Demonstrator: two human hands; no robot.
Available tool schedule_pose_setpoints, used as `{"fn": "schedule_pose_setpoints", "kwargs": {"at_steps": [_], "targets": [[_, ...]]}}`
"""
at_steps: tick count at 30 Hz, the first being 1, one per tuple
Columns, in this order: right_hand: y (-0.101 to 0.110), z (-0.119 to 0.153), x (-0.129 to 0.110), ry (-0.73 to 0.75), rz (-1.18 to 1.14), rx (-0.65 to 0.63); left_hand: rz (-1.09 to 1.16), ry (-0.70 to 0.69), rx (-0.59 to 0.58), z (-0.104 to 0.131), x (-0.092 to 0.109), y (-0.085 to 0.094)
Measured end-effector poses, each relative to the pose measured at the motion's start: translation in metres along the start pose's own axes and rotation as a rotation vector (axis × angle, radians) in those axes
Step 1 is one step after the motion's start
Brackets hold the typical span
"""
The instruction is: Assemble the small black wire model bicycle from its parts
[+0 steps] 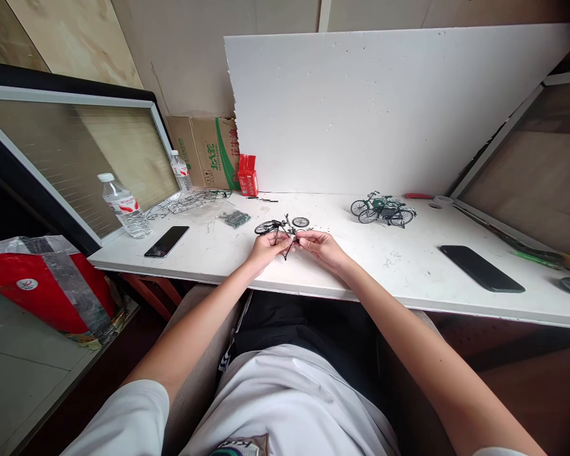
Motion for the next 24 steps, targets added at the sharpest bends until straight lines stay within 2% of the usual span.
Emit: {"fn": "schedule_pose_setpoints", "kwargs": {"at_steps": [6, 11, 15, 24], "targets": [[-0.002, 0.001, -0.002, -0.007, -0.024, -0.011, -0.053, -0.019, -0.008, 0.001, -0.002, -0.007], [-0.005, 0.002, -0.005, 0.0, 0.045, -0.066, -0.103, -0.024, -0.028, 0.002, -0.001, -0.01], [-0.008, 0.003, -0.003, -0.031, -0.012, -0.082, -0.126, -0.051, -0.025, 0.003, 0.001, -0.011], [-0.01, 0.003, 0.003, -0.072, -0.097, -0.113, -0.188, -0.2, -0.028, 0.008, 0.014, -0.015]]}}
Point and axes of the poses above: each hand's wrist, its own z-axis away from the middle knuckle, its own y-axis out of the back of the hand, x = y × z, the point moved 9 cm from there along -z, towards the middle knuckle, and after that the axes turned 8 degrees about y, right-handed, at the moved point
